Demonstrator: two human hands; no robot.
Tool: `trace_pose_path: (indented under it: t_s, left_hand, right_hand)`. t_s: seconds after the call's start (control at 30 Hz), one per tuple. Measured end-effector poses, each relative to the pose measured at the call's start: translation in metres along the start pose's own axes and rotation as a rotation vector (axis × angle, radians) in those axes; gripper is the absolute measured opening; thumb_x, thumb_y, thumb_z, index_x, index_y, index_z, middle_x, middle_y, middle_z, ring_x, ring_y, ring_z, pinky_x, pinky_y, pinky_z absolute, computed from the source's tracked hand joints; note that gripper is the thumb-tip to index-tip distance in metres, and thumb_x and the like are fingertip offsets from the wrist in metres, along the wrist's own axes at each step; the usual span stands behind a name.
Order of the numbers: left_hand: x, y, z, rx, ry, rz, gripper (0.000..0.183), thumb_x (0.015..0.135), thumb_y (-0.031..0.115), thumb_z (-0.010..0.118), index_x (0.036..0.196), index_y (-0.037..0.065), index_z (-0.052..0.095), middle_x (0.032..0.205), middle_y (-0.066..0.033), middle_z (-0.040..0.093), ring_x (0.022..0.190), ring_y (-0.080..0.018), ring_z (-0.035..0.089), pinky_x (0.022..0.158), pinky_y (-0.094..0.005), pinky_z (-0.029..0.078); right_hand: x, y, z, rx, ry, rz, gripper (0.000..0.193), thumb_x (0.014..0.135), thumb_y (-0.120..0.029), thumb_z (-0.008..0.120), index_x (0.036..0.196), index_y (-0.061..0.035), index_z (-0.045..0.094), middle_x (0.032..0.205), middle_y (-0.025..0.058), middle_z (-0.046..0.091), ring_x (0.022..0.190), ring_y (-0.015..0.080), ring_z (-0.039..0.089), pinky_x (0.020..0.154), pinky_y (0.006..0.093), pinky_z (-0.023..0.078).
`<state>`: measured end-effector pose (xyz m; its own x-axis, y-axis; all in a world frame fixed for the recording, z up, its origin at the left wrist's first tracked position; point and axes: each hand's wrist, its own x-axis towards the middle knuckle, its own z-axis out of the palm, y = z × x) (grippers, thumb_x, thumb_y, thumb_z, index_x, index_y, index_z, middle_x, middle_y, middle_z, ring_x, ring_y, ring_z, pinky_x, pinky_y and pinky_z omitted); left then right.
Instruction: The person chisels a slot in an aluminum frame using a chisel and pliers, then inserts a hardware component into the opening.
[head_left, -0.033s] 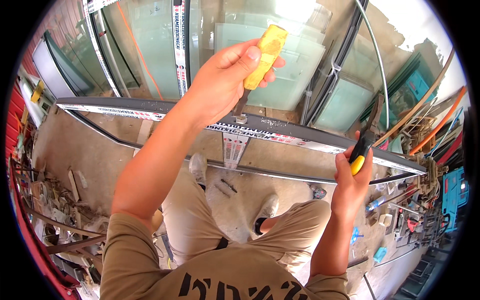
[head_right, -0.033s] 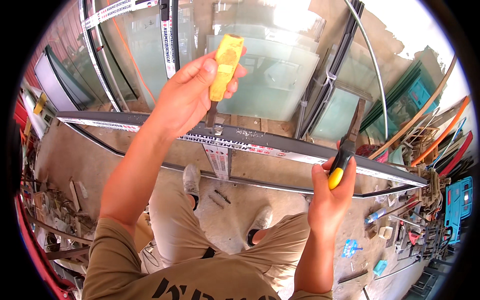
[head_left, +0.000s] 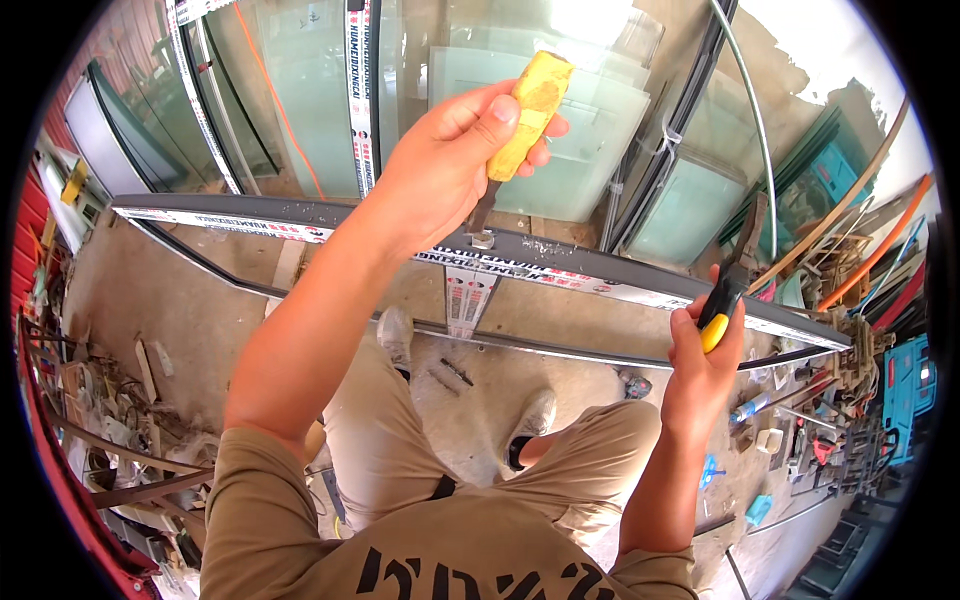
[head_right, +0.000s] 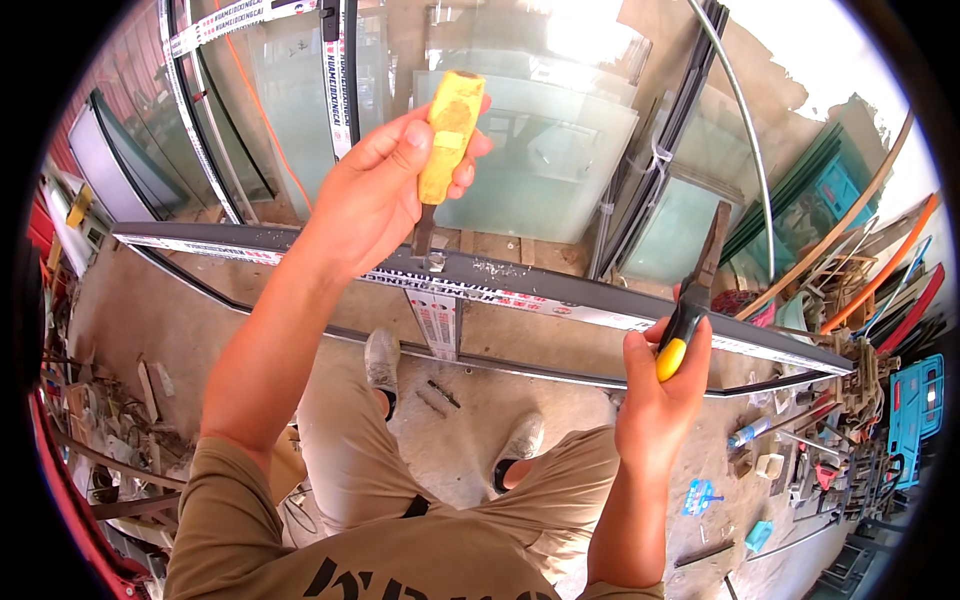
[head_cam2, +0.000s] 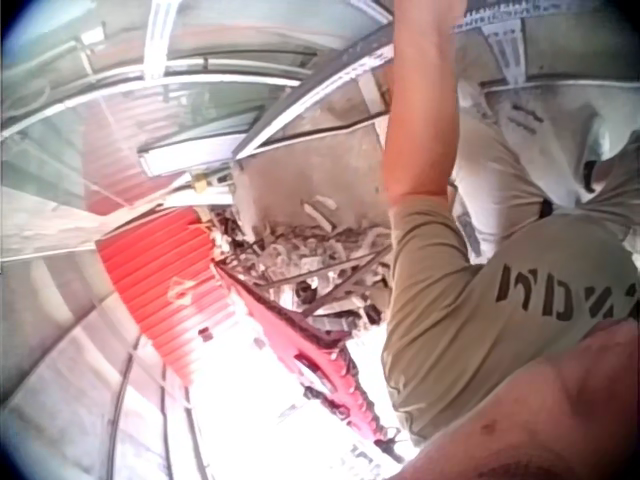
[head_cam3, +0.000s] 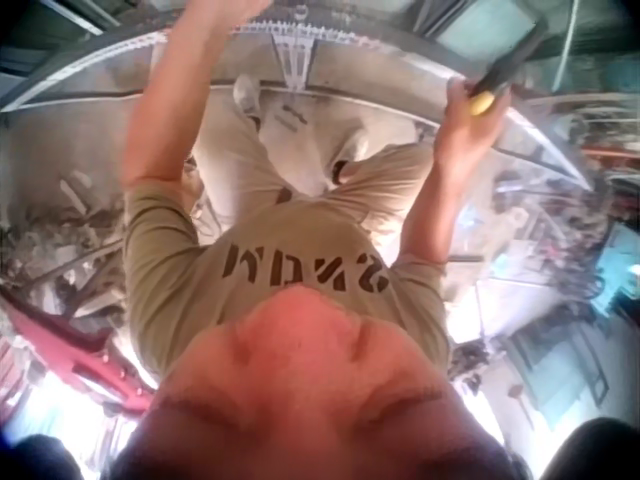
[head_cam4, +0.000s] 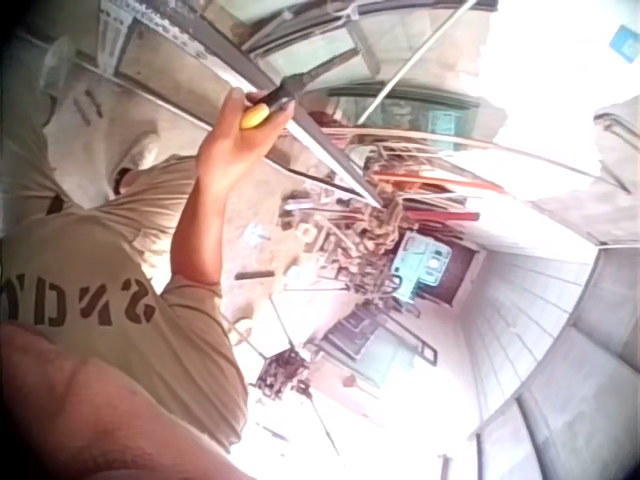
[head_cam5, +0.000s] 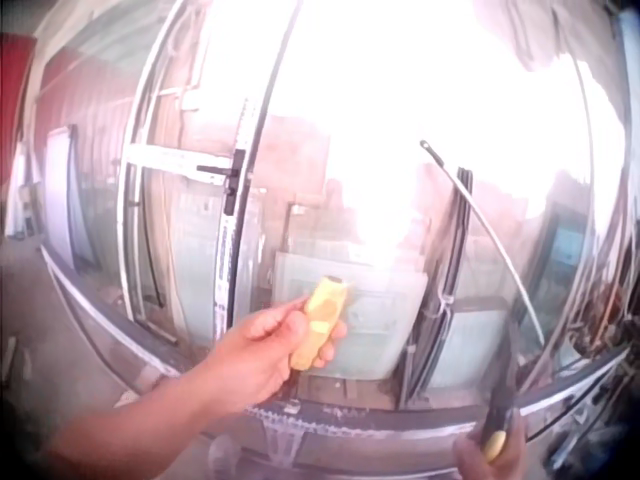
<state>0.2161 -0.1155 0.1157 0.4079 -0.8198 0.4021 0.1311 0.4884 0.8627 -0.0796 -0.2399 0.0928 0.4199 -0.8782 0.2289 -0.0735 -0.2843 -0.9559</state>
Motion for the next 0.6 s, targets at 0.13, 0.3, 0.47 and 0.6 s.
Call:
trace_pose_path:
  t_s: [0.13,0.3,0.47,0.6]
  left_hand:
    - [-0.003,-0.008,-0.005,-0.025,0.011,0.037,0.06,0.12,0.04,0.045,0.162,-0.002,0.047,0.132,-0.0091,0.068,0.106,-0.0165,0.06,0.096,-0.0329,0.05]
    - [-0.015,-0.026,-0.012,-0.195,0.006,0.13,0.062,0.119,0.046,0.043,0.157,-0.001,0.047,0.125,-0.009,0.063,0.105,-0.0194,0.058,0.096,-0.0355,0.048]
    - [-0.028,-0.033,-0.023,-0.196,0.034,0.189,0.059,0.116,0.052,0.048,0.146,0.002,0.053,0.115,-0.0061,0.06,0.101,-0.0192,0.056,0.095,-0.0363,0.047]
    - [-0.036,-0.033,-0.023,-0.172,0.071,0.194,0.056,0.114,0.055,0.052,0.138,0.004,0.056,0.11,-0.0045,0.057,0.099,-0.0176,0.054,0.093,-0.0359,0.046]
  right_hand:
    - [0.001,0.007,0.002,-0.068,0.052,-0.082,0.061,0.096,-0.005,0.068,0.156,-0.0015,0.054,0.096,-0.0047,0.054,0.072,0.0027,0.047,0.058,0.0199,0.035]
    - [-0.007,0.001,0.003,0.015,0.025,0.006,0.058,0.098,0.001,0.071,0.153,-0.0012,0.054,0.104,-0.0028,0.054,0.089,0.0067,0.049,0.079,0.0224,0.043]
    - [-0.01,0.003,0.003,-0.013,0.006,0.002,0.059,0.097,0.001,0.072,0.153,-0.0018,0.054,0.104,-0.0028,0.054,0.089,0.0069,0.05,0.08,0.0225,0.043]
    - [-0.009,0.006,0.007,-0.064,0.019,-0.056,0.062,0.097,-0.001,0.068,0.157,0.0005,0.052,0.099,-0.0043,0.055,0.072,0.0029,0.047,0.059,0.0197,0.036]
